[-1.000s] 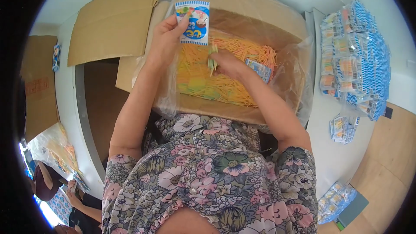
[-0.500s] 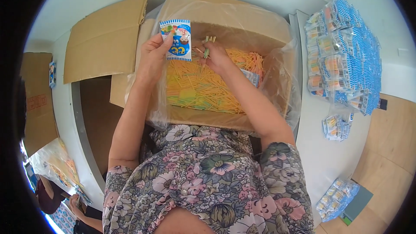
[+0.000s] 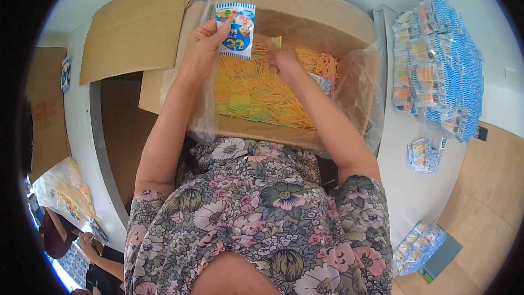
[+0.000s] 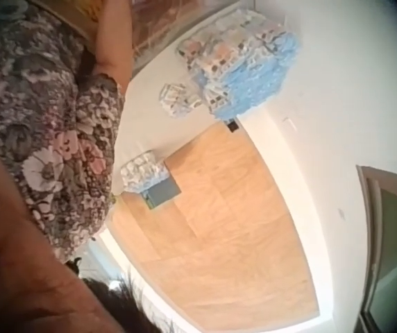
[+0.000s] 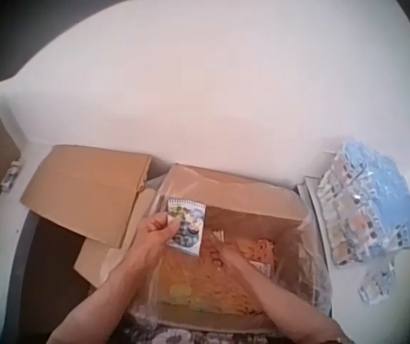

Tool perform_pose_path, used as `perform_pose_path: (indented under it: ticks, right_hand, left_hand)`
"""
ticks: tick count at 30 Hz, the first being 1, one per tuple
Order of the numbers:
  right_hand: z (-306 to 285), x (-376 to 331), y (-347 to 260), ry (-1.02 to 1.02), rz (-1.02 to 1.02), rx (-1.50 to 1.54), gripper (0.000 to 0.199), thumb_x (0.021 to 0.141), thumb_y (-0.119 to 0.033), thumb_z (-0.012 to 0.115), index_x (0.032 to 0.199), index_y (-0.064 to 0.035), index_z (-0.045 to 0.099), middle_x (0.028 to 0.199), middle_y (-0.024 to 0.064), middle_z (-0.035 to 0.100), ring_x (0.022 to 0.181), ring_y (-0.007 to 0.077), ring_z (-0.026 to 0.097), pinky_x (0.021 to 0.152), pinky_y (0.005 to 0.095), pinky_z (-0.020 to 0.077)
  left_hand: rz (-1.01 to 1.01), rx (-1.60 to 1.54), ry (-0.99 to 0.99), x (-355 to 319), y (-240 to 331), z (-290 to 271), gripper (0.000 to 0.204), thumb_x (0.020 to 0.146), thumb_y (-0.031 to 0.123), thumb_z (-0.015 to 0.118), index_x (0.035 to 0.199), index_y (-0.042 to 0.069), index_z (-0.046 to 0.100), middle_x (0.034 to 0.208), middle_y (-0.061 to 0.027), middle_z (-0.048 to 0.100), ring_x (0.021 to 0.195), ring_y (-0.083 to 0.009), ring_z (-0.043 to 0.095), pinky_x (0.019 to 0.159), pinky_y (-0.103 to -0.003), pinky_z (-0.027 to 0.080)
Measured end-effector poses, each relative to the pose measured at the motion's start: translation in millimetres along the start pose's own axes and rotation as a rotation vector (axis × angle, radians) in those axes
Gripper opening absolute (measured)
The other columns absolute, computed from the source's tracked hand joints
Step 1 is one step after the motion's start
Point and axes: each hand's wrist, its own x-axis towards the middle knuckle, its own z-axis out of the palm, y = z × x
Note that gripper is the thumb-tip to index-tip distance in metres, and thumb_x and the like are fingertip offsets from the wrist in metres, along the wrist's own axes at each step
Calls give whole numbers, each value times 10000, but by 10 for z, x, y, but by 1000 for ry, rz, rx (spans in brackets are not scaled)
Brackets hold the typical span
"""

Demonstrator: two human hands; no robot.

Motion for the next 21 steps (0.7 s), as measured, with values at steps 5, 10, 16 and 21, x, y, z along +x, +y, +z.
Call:
perform_pose_path:
  ticks: [5, 10, 16, 21]
  right_hand:
    - [-185, 1069, 291, 113, -104, 121, 160, 883, -234, 598, 865, -83, 549, 556, 6, 445, 416, 114, 387, 342, 283, 306]
    - [-31, 776, 546, -121, -177, -375, 203, 853, -261, 613, 874, -60, 587, 668, 60, 543, 543, 156, 506, 461, 320, 404]
    - [660, -256, 302, -339, -314, -1741, 314, 784, -290, 647, 925, -9, 651, 911, 180, 654, 907, 293, 635, 745, 391, 499]
    - [593, -262, 268, -193, -301, -1787, 280, 759, -266, 657, 905, -27, 663, 905, 173, 653, 883, 319, 627, 745, 408, 499]
  left_hand:
    - [6, -77, 6, 29, 25, 46, 183, 886, 145, 598, 960, -17, 640, 835, -26, 664, 710, -54, 596, 662, -208, 475]
    - [13, -109, 31, 21, 12, -27, 180, 882, 138, 603, 960, -18, 643, 840, -29, 666, 706, -57, 600, 658, -210, 482]
    - [71, -102, 19, 12, 48, 59, 202, 876, 158, 618, 968, -18, 652, 844, -30, 670, 709, -52, 602, 654, -206, 486]
    - [68, -110, 9, -8, 55, 106, 209, 875, 169, 624, 965, -17, 659, 841, -31, 671, 710, -49, 601, 654, -204, 485]
